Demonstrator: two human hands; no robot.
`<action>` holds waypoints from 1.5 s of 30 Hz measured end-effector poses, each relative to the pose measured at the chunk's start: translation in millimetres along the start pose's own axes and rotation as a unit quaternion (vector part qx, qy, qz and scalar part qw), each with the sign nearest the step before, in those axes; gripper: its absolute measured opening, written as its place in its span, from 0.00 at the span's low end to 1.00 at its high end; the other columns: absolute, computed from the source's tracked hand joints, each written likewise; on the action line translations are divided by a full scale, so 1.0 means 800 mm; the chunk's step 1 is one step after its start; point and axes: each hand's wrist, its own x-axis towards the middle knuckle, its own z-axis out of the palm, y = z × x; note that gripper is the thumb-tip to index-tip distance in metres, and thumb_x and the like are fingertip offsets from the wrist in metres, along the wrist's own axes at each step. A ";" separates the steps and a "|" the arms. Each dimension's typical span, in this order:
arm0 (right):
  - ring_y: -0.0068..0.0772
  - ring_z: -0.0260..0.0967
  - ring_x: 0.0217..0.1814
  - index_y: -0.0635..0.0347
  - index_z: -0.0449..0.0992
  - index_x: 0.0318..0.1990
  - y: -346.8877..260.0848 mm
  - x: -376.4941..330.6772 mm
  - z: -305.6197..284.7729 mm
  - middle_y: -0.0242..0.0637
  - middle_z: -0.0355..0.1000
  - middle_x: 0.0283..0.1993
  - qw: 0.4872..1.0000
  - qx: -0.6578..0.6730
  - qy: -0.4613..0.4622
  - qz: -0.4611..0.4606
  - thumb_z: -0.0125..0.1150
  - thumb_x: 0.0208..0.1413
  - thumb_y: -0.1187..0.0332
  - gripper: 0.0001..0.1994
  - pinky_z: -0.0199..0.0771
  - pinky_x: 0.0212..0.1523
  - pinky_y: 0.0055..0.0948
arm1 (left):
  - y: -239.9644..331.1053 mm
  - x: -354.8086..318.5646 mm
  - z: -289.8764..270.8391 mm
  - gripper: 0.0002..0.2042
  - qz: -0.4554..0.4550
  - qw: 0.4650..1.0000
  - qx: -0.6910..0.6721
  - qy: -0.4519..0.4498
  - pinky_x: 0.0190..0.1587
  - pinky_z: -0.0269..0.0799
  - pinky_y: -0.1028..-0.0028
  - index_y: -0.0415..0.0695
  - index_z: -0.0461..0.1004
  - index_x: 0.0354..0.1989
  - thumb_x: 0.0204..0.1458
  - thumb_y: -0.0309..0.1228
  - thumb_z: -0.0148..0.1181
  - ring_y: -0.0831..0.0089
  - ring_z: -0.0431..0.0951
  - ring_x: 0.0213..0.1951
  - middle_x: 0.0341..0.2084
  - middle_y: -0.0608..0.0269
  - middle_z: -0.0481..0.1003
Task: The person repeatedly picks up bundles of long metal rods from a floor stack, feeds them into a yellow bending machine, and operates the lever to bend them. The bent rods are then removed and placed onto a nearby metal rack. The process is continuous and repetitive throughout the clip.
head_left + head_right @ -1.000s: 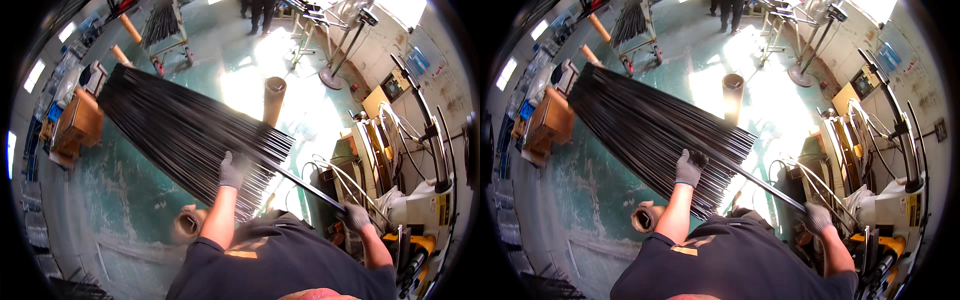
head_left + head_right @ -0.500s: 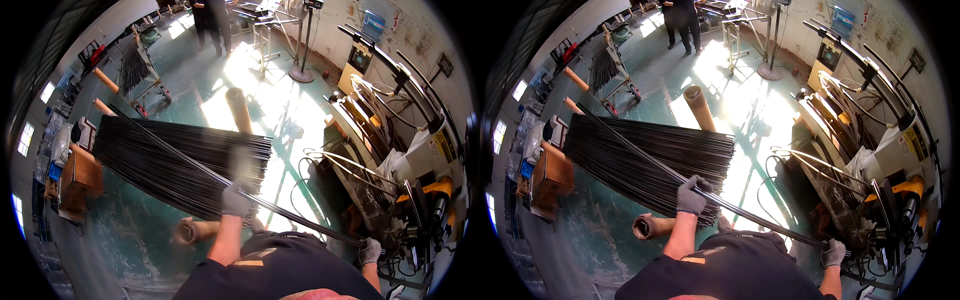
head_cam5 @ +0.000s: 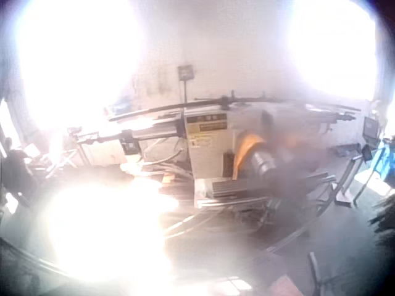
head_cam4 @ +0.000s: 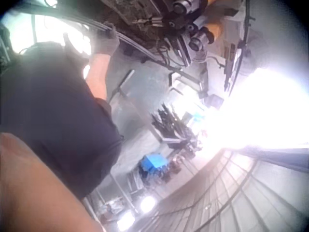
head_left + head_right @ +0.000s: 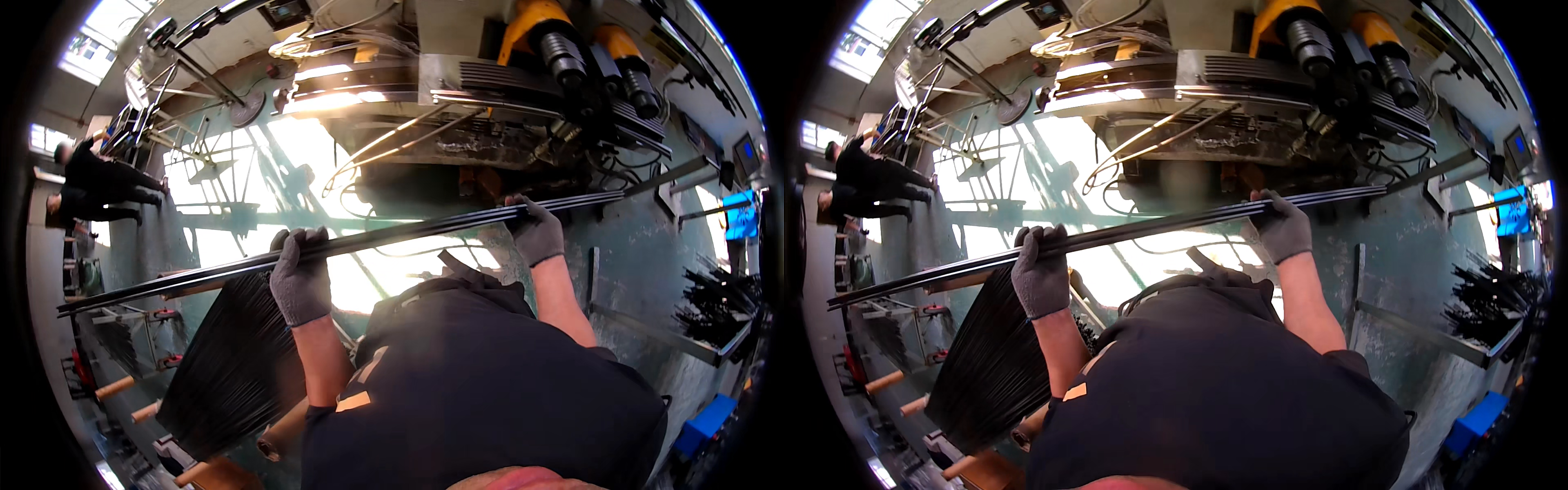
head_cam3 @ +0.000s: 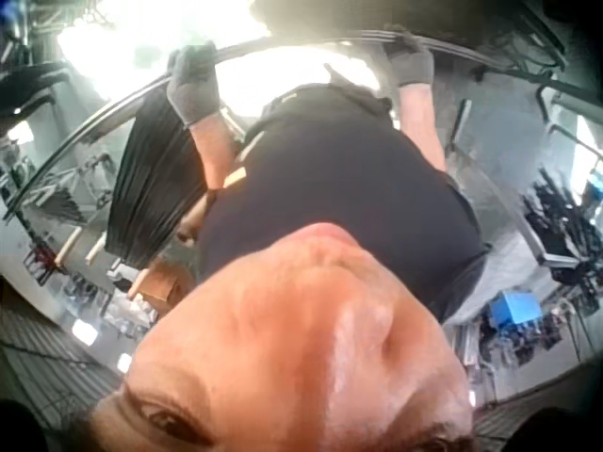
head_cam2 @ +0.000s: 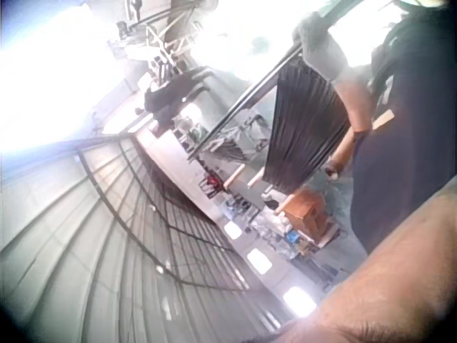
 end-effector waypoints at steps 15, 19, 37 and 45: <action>0.35 0.76 0.49 0.57 0.78 0.49 -0.210 0.054 0.062 0.33 0.79 0.43 0.886 -0.035 0.334 -0.320 0.69 0.61 0.62 0.13 0.80 0.47 0.39 | -0.004 0.239 0.061 0.12 -0.072 0.980 0.108 -0.151 0.65 0.70 0.52 0.36 0.73 0.53 0.68 0.30 0.50 0.54 0.79 0.51 0.45 0.51 0.80; 0.32 0.72 0.49 0.47 0.77 0.53 -0.210 0.085 0.132 0.28 0.78 0.49 0.882 -0.011 0.318 -0.348 0.74 0.57 0.63 0.17 0.72 0.50 0.39 | -0.043 0.320 0.046 0.12 -0.089 0.992 0.092 -0.022 0.60 0.74 0.54 0.32 0.73 0.51 0.68 0.29 0.50 0.51 0.79 0.50 0.45 0.44 0.79; 0.30 0.76 0.42 0.57 0.75 0.53 -0.271 0.209 0.155 0.32 0.75 0.40 0.871 -0.117 0.241 -0.413 0.58 0.66 0.61 0.14 0.78 0.43 0.32 | -0.259 0.429 0.125 0.14 -0.233 0.955 0.173 -0.055 0.55 0.75 0.73 0.35 0.76 0.54 0.64 0.30 0.60 0.69 0.80 0.49 0.49 0.55 0.81; 0.45 0.80 0.40 0.65 0.81 0.48 -0.277 0.248 0.155 0.49 0.81 0.43 0.770 -0.289 0.364 -0.436 0.53 0.67 0.53 0.21 0.77 0.41 0.40 | -0.307 0.377 0.171 0.16 -0.039 0.778 0.510 -0.366 0.67 0.68 0.65 0.37 0.73 0.60 0.64 0.26 0.56 0.61 0.76 0.58 0.55 0.50 0.76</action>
